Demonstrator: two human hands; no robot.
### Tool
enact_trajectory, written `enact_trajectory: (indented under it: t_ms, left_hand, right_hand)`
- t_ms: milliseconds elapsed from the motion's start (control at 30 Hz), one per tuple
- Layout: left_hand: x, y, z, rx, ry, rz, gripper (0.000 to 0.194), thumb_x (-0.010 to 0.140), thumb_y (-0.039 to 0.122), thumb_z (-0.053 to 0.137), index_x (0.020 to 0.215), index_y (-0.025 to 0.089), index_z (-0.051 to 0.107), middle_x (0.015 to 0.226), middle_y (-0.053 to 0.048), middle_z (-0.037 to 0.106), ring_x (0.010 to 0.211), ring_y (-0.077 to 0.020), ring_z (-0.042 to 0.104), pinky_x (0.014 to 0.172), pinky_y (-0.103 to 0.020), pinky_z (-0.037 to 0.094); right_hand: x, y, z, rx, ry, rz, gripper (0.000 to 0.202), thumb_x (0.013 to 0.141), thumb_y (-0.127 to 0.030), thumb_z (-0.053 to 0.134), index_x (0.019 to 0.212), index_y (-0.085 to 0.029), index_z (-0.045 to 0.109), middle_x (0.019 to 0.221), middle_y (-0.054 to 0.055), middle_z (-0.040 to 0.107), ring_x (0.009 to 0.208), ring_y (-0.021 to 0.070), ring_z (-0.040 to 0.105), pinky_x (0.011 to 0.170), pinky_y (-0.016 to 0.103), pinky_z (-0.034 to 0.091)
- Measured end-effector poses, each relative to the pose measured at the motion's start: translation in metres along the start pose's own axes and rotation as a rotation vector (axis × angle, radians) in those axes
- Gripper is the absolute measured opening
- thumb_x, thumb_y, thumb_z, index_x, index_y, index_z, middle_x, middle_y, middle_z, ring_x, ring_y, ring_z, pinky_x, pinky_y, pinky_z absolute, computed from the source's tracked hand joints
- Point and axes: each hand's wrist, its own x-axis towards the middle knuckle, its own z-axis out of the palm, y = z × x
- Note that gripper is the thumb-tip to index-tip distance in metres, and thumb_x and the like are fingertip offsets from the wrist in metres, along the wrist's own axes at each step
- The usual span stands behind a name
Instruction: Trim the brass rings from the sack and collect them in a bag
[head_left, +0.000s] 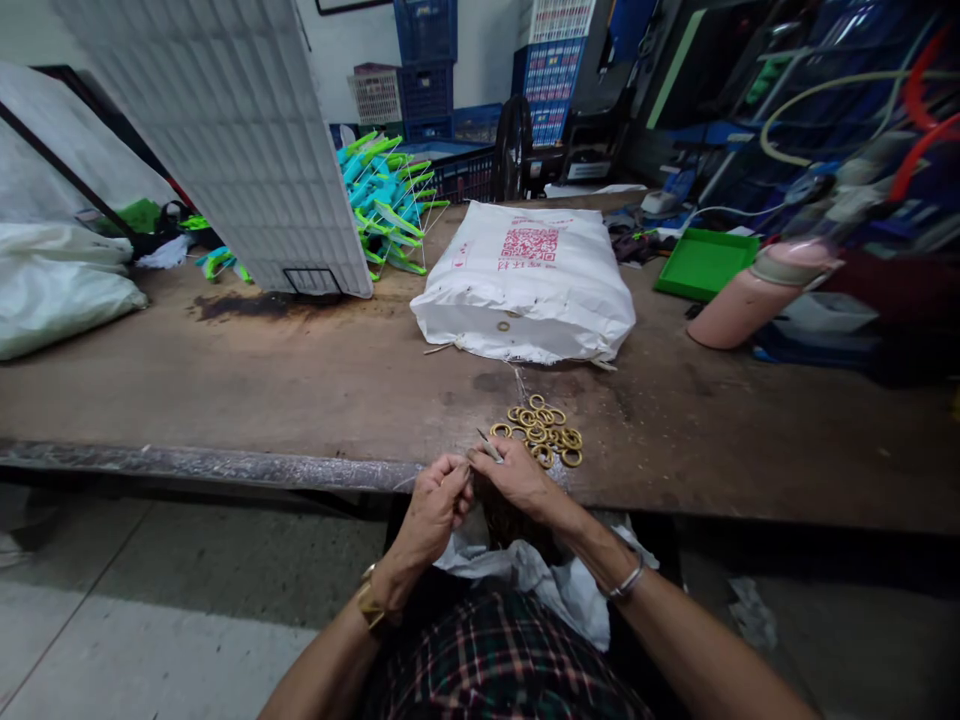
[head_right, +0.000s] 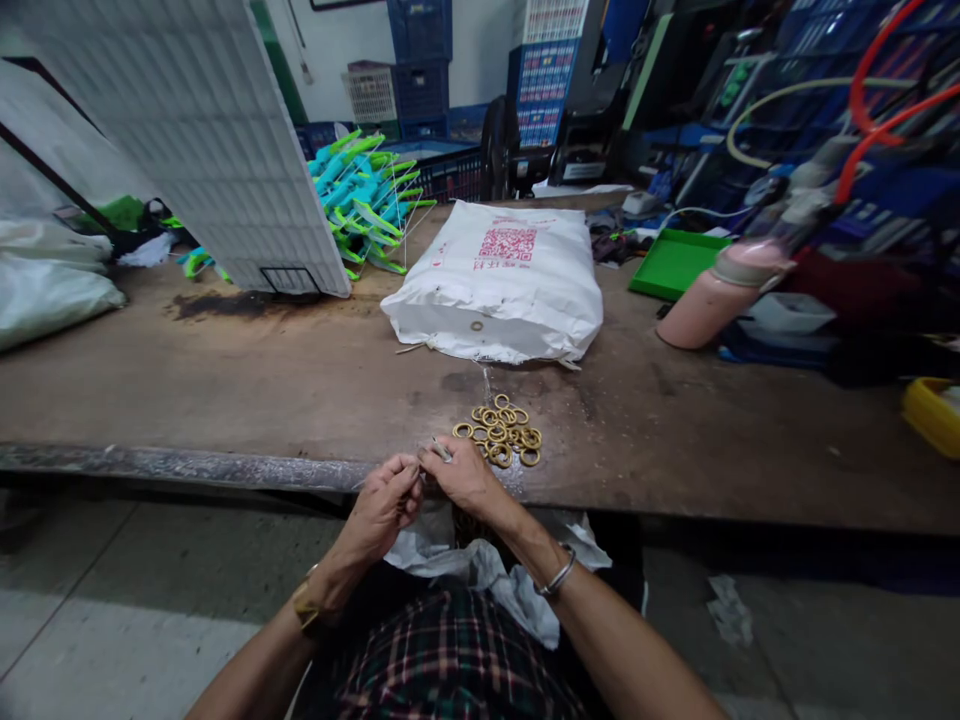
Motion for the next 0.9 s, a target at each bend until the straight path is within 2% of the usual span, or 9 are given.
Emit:
enact_trajectory:
  t_ms: [200,333,400,500,700,900]
  left_hand:
    - [-0.004,0.005,0.004,-0.078,-0.027,-0.035,0.037,0.067,0.047,0.066,0.076,0.017,0.046,0.054,0.007,0.043,0.04,-0.0025,0.033,0.036,-0.016,0.018]
    - [-0.005,0.006,0.007,-0.074,0.0,-0.014,0.036,0.068,0.047,0.066,0.075,0.017,0.046,0.053,0.007,0.044,0.04,-0.0027,0.034,0.036,-0.015,0.018]
    - [-0.004,0.005,0.007,-0.054,0.023,0.0,0.037,0.067,0.048,0.066,0.074,0.017,0.045,0.053,0.007,0.044,0.04,-0.0025,0.034,0.036,-0.015,0.019]
    - [-0.003,0.003,0.008,-0.012,0.049,0.017,0.038,0.067,0.049,0.065,0.073,0.017,0.044,0.053,0.007,0.045,0.04,-0.0025,0.035,0.037,-0.014,0.019]
    - [-0.003,-0.002,0.006,0.083,0.089,0.064,0.036,0.071,0.05,0.06,0.074,0.017,0.045,0.052,0.007,0.046,0.04,-0.0029,0.036,0.037,-0.014,0.022]
    - [-0.002,-0.007,0.002,0.07,0.055,0.07,0.035,0.073,0.049,0.059,0.073,0.018,0.044,0.052,0.008,0.045,0.04,-0.0025,0.034,0.038,-0.014,0.023]
  right_hand:
    - [-0.002,0.006,-0.003,-0.006,0.053,0.015,0.027,0.08,-0.035,0.041,0.065,-0.016,0.053,0.058,-0.003,0.05,0.054,0.009,0.043,0.053,0.02,0.032]
    - [-0.009,0.006,-0.006,-0.326,0.128,-0.068,0.021,0.08,-0.024,0.038,0.067,-0.017,0.052,0.059,-0.001,0.052,0.055,0.0105,0.044,0.055,0.021,0.03]
    - [-0.015,0.006,-0.006,-0.537,0.084,-0.137,0.014,0.075,-0.016,0.041,0.071,-0.017,0.054,0.061,0.0,0.054,0.057,0.0112,0.045,0.056,0.022,0.028]
    - [-0.021,0.006,-0.003,-0.742,0.014,-0.16,0.021,0.069,-0.01,0.042,0.081,-0.018,0.058,0.066,0.001,0.058,0.059,0.0125,0.047,0.056,0.023,0.025]
    - [-0.022,0.003,-0.001,-0.866,-0.011,-0.137,0.026,0.074,-0.01,0.04,0.092,-0.018,0.058,0.073,0.004,0.063,0.064,0.0149,0.052,0.056,0.026,0.022]
    - [-0.023,-0.006,0.0,-0.962,-0.055,-0.062,0.027,0.077,-0.01,0.04,0.097,-0.016,0.057,0.079,0.007,0.066,0.067,0.0163,0.056,0.055,0.027,0.021]
